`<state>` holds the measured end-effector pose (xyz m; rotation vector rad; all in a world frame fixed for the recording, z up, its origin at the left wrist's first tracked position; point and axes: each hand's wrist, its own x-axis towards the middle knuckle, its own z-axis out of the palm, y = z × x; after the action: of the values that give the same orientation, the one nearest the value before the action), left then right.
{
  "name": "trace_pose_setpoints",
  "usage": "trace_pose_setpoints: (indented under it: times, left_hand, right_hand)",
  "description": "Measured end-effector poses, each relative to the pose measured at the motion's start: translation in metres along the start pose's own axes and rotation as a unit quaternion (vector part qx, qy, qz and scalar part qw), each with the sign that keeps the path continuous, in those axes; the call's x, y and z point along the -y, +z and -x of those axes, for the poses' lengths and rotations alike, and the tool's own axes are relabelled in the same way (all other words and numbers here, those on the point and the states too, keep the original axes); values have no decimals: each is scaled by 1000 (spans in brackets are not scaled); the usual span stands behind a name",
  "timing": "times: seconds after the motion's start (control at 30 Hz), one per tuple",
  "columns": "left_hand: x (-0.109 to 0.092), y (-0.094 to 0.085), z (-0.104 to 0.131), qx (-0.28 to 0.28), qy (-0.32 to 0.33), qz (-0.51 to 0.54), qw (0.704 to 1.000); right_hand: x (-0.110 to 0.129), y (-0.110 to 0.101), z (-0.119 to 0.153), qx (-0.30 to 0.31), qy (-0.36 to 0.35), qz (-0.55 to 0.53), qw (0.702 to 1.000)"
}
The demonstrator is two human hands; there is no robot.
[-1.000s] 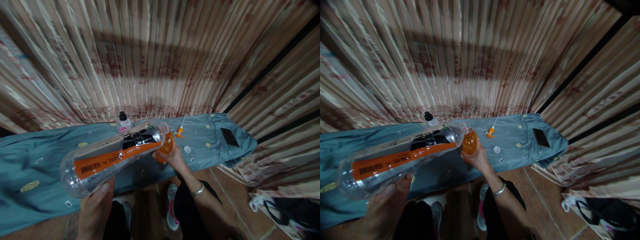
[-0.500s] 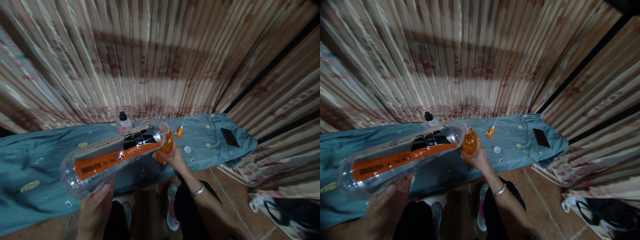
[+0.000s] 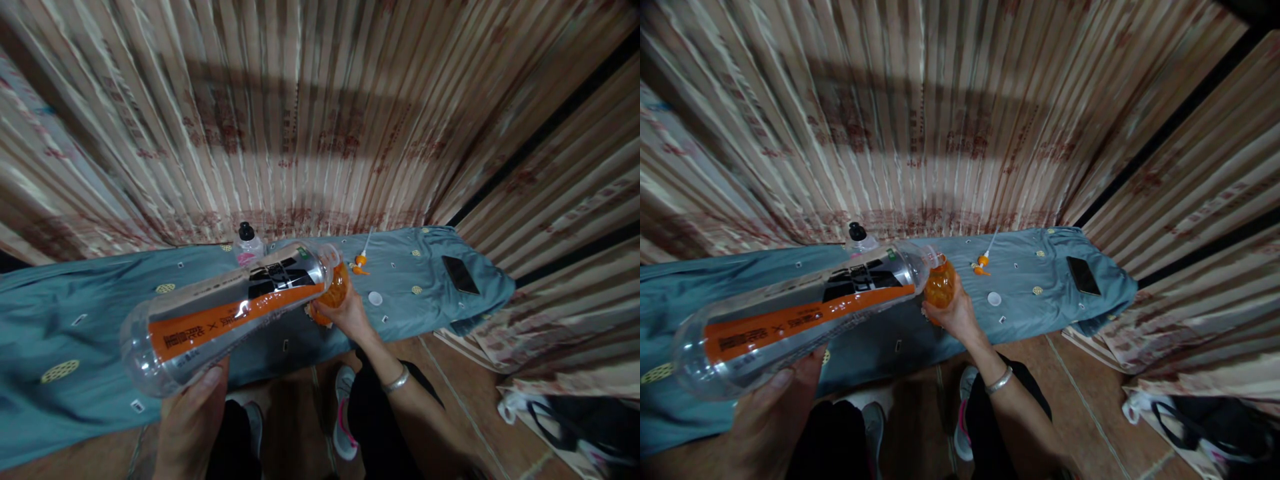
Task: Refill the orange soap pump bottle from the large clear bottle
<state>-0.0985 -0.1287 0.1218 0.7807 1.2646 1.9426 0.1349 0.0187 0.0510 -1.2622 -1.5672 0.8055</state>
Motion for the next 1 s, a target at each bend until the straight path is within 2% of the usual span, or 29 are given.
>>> trace_pose_setpoints:
  times: [0.1,0.23,0.5,0.87,1.0]
  left_hand:
    - [-5,8,3,-20,-16,50,998]
    - [-10,15,5,-25,-18,60,998]
    - [-5,10,2,-5,-7,54,998]
    - [-9,14,2,-16,-1,64,998]
    - [-7,12,2,-23,-16,60,998]
  right_hand:
    - [0,0,0,2,-5,-1,1000]
    - [0,-1,0,3,-4,-2,1000]
    - [-3,0,0,-3,-6,-5,1000]
    - [-5,1,0,-10,-9,-8,1000]
    - [-5,2,0,-9,0,-14,1000]
